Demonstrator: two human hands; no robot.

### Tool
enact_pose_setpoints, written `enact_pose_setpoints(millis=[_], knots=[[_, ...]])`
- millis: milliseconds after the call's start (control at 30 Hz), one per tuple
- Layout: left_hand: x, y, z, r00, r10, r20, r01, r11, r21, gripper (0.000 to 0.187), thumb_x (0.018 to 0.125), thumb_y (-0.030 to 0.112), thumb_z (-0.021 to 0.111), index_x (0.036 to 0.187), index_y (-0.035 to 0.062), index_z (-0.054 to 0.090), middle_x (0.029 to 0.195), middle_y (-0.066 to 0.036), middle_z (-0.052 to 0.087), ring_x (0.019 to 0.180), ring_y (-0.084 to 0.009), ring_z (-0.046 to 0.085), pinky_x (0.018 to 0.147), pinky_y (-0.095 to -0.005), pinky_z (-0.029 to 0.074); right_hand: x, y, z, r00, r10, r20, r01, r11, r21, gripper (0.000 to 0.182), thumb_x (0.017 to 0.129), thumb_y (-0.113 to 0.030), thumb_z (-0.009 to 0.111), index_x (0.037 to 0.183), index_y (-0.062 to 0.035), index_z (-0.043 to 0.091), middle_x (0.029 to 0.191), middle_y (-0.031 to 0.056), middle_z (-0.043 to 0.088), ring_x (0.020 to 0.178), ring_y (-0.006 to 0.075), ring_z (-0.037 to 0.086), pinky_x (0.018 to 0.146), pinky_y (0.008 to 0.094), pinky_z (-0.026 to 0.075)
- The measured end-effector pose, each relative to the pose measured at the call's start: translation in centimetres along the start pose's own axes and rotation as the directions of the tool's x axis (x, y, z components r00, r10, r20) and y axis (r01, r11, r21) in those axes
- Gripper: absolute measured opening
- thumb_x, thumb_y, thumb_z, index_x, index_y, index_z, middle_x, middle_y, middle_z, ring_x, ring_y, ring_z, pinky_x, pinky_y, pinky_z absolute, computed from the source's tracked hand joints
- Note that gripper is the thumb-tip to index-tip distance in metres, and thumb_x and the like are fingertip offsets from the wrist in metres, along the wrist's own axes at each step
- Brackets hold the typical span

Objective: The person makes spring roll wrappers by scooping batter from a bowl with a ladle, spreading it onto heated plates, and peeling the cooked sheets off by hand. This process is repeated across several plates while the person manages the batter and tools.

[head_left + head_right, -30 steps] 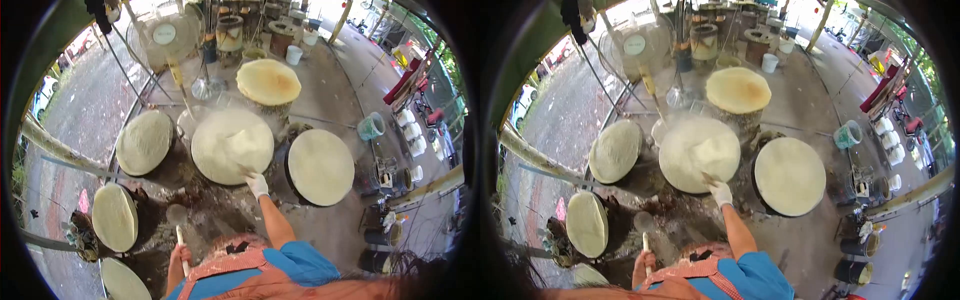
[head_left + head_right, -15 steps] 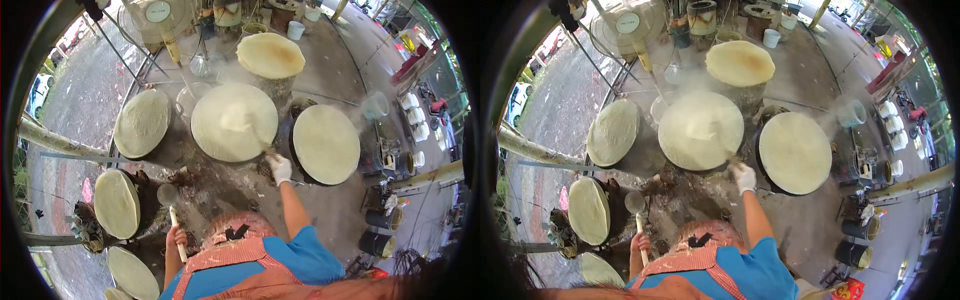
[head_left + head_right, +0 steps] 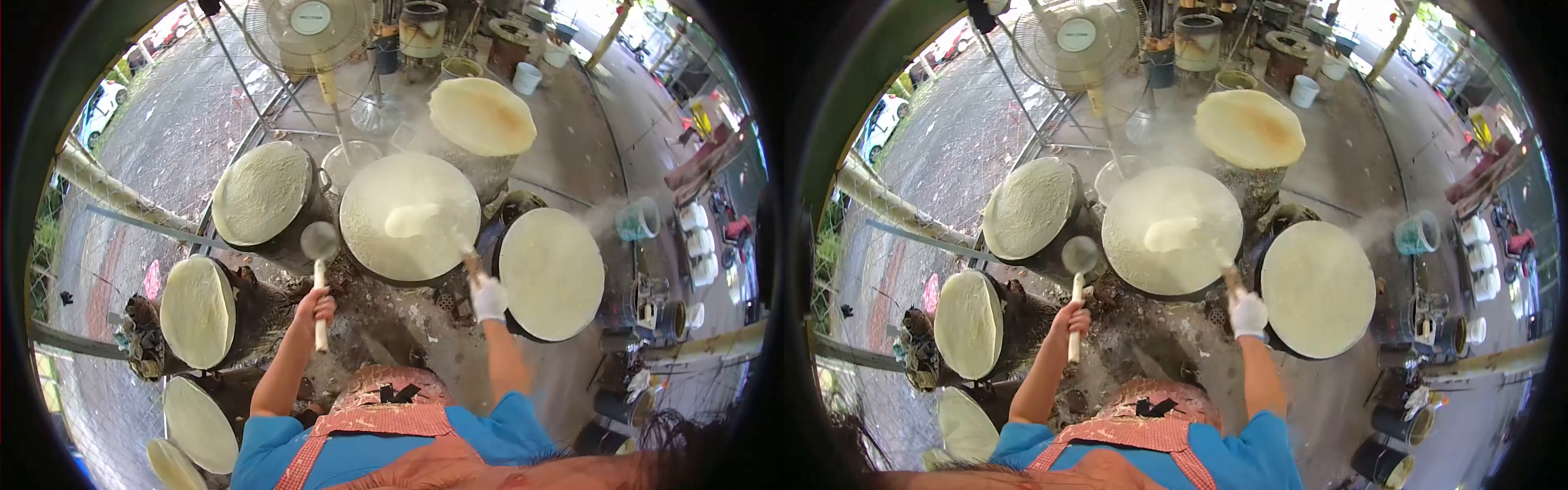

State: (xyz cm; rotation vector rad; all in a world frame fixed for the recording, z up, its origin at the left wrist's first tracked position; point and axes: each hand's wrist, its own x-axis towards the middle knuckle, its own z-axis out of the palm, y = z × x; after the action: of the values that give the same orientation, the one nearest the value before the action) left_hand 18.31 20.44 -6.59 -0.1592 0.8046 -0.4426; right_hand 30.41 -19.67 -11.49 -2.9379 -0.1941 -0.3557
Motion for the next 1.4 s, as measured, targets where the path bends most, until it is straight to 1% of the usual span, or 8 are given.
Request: enact_pose_setpoints(millis=[300, 533, 600, 767, 933, 1100, 1200, 1400], knots=[[7.0, -7.9, 7.2, 0.849, 0.520, 0.093, -0.449, 0.619, 0.645, 0.021, 0.085, 0.004, 0.047, 0.098, 0.0115, 0.032, 0.061, 0.000, 0.028, 0.044, -0.0088, 0.026, 0.037, -0.0242, 0.027, -6.3, -2.0, -2.6, 0.986, 0.048, 0.160, -0.037, 0.997, -0.071, 0.027, 0.080, -0.039, 0.056, 0.076, -0.0127, 0.062, 0.062, 0.0134, 0.057, 0.054, 0.0318, 0.058, 0.049, 0.0439, 0.046], [4.5, -5.0, 2.5, 0.967, -0.224, 0.124, 0.193, 0.956, 0.222, 0.017, 0.089, 0.021, 0.049, 0.086, 0.0120, 0.036, 0.051, 0.005, 0.020, 0.036, -0.0055, 0.023, 0.031, -0.0196, 0.021, -11.0, -6.9, -3.8, 0.995, -0.022, 0.099, 0.017, 0.999, 0.044, 0.022, 0.076, -0.037, 0.061, 0.075, -0.0155, 0.064, 0.064, 0.0106, 0.058, 0.052, 0.0278, 0.058, 0.051, 0.0401, 0.048], [-1.6, -8.5, 0.3, 0.961, 0.261, 0.090, -0.265, 0.779, 0.569, 0.009, 0.090, 0.022, 0.048, 0.095, 0.0213, 0.040, 0.052, 0.004, 0.022, 0.036, -0.0042, 0.022, 0.030, -0.0180, 0.020, -12.0, -6.0, -5.0, 0.984, -0.160, -0.079, 0.168, 0.980, 0.106, 0.018, 0.072, -0.034, 0.066, 0.080, -0.0181, 0.066, 0.068, 0.0088, 0.060, 0.053, 0.0266, 0.058, 0.051, 0.0395, 0.047], [-3.9, -6.9, -3.3, 0.934, -0.304, 0.187, 0.323, 0.943, -0.081, 0.044, 0.091, 0.040, 0.044, 0.061, 0.0136, 0.027, 0.048, 0.005, 0.023, 0.034, -0.0054, 0.028, 0.027, -0.0220, 0.024, -13.5, -8.5, -4.1, 0.981, -0.194, -0.001, 0.193, 0.976, 0.097, 0.036, 0.073, -0.026, 0.068, 0.107, -0.0158, 0.062, 0.082, 0.0117, 0.064, 0.065, 0.0269, 0.060, 0.058, 0.0361, 0.048], [-7.6, -7.0, -6.4, 0.964, -0.061, 0.258, 0.113, 0.974, -0.195, 0.026, 0.095, 0.030, 0.038, 0.116, 0.0170, 0.046, 0.059, 0.002, 0.032, 0.038, -0.0018, 0.029, 0.027, -0.0152, 0.025, -12.7, -12.2, -1.2, 0.971, -0.239, 0.000, 0.197, 0.798, 0.569, 0.047, 0.076, -0.015, 0.067, 0.121, -0.0124, 0.053, 0.087, 0.0152, 0.064, 0.071, 0.0239, 0.062, 0.067, 0.0323, 0.049], [-12.3, -10.0, -11.1, 0.940, 0.213, 0.267, -0.118, 0.937, -0.329, 0.017, 0.093, 0.029, 0.045, 0.094, 0.0125, 0.041, 0.056, 0.004, 0.029, 0.038, -0.0018, 0.027, 0.028, -0.0153, 0.023, -9.8, -17.4, 1.4, 0.814, -0.500, 0.296, -0.011, 0.497, 0.868, 0.041, 0.076, -0.021, 0.068, 0.113, -0.0074, 0.057, 0.079, 0.0154, 0.064, 0.066, 0.0202, 0.061, 0.063, 0.0312, 0.048], [-15.4, -12.5, -15.3, 0.866, 0.430, 0.255, -0.359, 0.890, -0.280, 0.034, 0.090, 0.029, 0.050, 0.070, 0.0090, 0.032, 0.052, 0.004, 0.028, 0.036, -0.0015, 0.027, 0.027, -0.0160, 0.022, -8.1, -24.7, -0.1, 0.592, -0.639, 0.490, 0.169, 0.693, 0.701, 0.026, 0.071, -0.026, 0.069, 0.087, -0.0067, 0.064, 0.076, 0.0175, 0.063, 0.069, 0.0303, 0.063, 0.061, 0.0366, 0.049], [-21.2, -19.4, -25.2, 0.805, 0.592, -0.044, -0.522, 0.670, -0.529, 0.031, 0.090, 0.029, 0.051, 0.071, 0.0099, 0.034, 0.052, 0.003, 0.030, 0.035, -0.0020, 0.026, 0.026, -0.0167, 0.020, -10.4, -39.9, 3.2, 0.211, -0.958, -0.193, 0.855, 0.085, 0.511, 0.021, 0.062, -0.020, 0.070, 0.078, -0.0123, 0.059, 0.074, 0.0080, 0.060, 0.063, 0.0290, 0.060, 0.058, 0.0387, 0.047]])
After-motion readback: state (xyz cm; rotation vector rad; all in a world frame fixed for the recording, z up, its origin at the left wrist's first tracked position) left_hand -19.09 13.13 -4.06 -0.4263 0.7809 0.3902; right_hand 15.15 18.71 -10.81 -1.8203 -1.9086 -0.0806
